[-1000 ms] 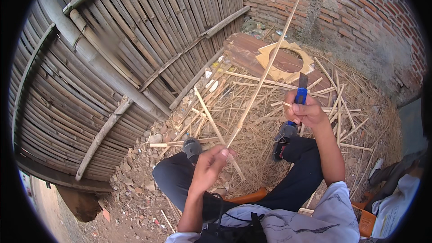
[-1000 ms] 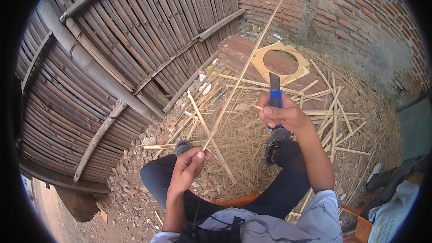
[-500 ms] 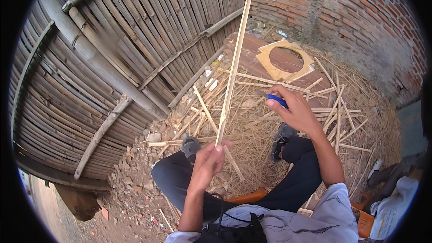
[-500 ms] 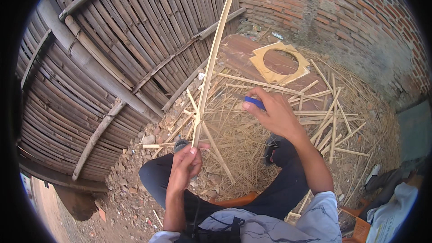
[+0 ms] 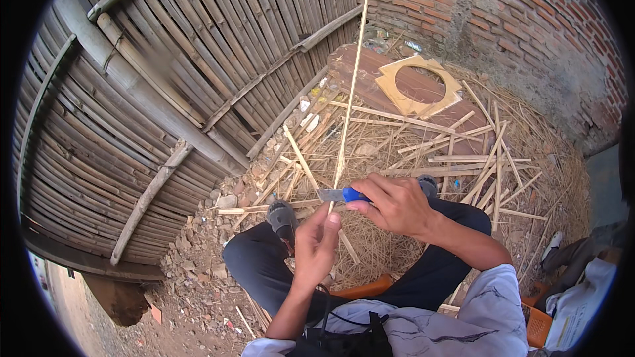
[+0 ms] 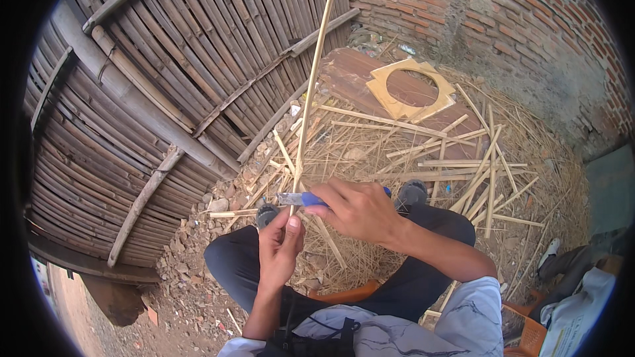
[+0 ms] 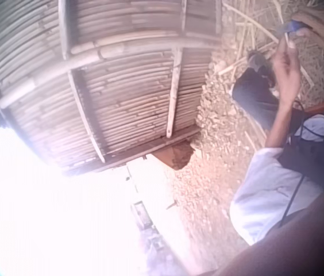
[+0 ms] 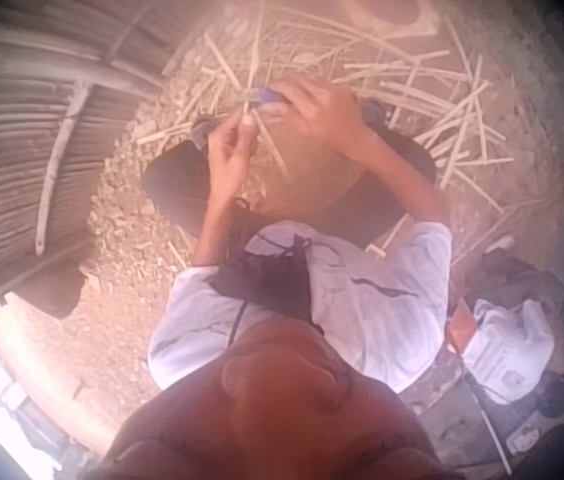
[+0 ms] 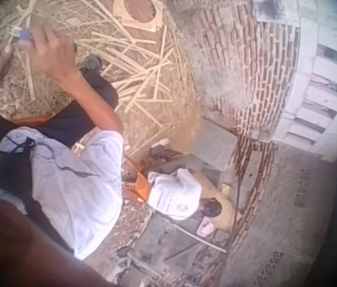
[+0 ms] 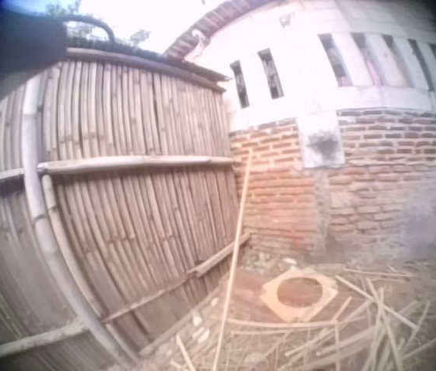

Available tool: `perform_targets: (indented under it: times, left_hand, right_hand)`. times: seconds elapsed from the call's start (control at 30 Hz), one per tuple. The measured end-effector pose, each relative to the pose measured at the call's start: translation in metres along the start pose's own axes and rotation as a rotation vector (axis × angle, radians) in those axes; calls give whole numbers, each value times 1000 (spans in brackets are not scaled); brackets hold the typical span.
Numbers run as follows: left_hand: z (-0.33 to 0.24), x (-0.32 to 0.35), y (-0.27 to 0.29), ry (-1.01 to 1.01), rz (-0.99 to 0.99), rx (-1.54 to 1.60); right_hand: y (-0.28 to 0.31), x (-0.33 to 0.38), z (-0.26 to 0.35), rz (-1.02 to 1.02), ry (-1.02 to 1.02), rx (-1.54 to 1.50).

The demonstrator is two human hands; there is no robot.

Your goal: The person sits on the ground and uses a blue utility knife to shave thin strips off a long wooden stick. They hold the stick with their left hand and scrape the blade along its length with their right hand, creating wood shavings that fall to the ground.

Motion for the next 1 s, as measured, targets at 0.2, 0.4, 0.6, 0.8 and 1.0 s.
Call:
perform_targets:
  times: [0.2, 0.4, 0.6, 0.8, 1.0]
  left_hand:
    - [0, 3, -3, -158, -68, -157]
    - [-11, 7, -8, -208, -152, -256]
    - [-9, 8, -7, -258, -152, -303]
    - [-2, 34, 10, 1, -33, -133]
    - [16, 21, 14, 108, -41, -66]
  right_hand:
    - [3, -1, 5, -41, 65, 64]
    - [7, -5, 8, -63, 81, 117]
    - [14, -11, -1, -96, 53, 177]
    - [62, -46, -76, -440, -323, 444]
    - [73, -26, -81, -400, -428, 165]
Point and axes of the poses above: each hand's wrist, its own x-axis away from the middle knuckle, its own y-axis out of the back of the hand, z = x × y, the point moved 1 cm from there along -x, towards the middle knuckle, and after that the axes turned 15 degrees about -z, right-handed, at the moved point
